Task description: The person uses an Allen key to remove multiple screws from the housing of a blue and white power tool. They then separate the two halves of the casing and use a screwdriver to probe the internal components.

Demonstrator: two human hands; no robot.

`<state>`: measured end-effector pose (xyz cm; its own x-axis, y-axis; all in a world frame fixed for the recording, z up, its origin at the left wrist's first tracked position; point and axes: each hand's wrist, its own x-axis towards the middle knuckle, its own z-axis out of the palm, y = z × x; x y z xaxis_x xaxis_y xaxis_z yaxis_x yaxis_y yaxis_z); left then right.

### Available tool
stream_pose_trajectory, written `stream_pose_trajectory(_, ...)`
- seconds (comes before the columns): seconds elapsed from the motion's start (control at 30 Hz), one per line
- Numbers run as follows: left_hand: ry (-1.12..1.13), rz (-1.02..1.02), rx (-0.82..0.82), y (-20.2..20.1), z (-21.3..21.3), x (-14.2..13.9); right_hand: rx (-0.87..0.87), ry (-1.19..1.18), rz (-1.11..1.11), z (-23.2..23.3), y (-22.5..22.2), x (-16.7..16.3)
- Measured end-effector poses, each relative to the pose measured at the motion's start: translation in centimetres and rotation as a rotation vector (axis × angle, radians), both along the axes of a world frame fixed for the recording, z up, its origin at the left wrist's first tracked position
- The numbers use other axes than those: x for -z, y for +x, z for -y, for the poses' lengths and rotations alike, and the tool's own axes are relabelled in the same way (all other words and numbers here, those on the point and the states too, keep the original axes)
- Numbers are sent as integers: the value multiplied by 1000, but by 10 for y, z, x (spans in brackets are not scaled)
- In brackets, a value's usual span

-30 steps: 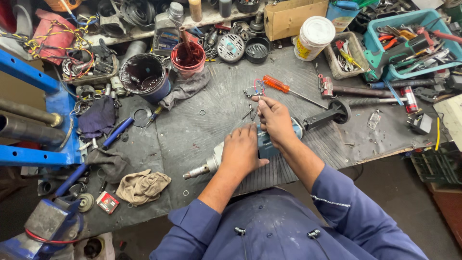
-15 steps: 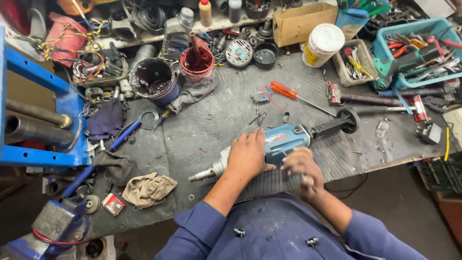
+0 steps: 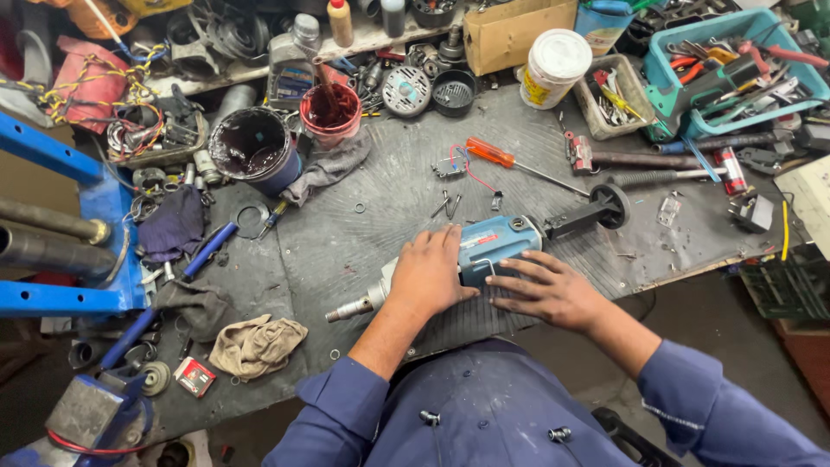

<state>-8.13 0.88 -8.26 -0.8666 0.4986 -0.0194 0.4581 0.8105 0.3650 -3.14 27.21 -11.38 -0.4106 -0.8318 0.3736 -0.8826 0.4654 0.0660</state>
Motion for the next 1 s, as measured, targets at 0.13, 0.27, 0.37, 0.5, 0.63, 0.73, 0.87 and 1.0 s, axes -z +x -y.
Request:
stream_pose_trajectory(0.13, 4, -2, -8, 2, -1, -1, -164, 43, 85, 0, -21, -14)
stream_pose_trajectory(0.27, -5, -13, -27, 3, -2, -2, -261, -5, 135, 4, -27, -21)
stream_pose_trajectory(0.37, 0, 8, -24, 3, -2, -3, -241, 5, 162, 4, -30, -25)
stream_pose_trajectory(0.5, -3, 1, -37, 5, -3, -4, -177, -21, 70, 0, -35, -32)
stream_pose_trajectory(0.63, -6, 13, -42, 5, -4, -4, 232, -208, 209, -1, -29, -41)
stream_pose_trajectory(0.73, 15, -27, -46, 6, -4, -4, 454, -208, 323, 6, -20, -45)
stream_pose_trajectory(0.87, 26, -37, -59, 7, -6, -5, 515, -257, 532, 15, -16, -44)
stream_pose_trajectory(1.0, 33, -43, -62, 5, -7, -8, 441, -379, 605, 14, -22, -40)
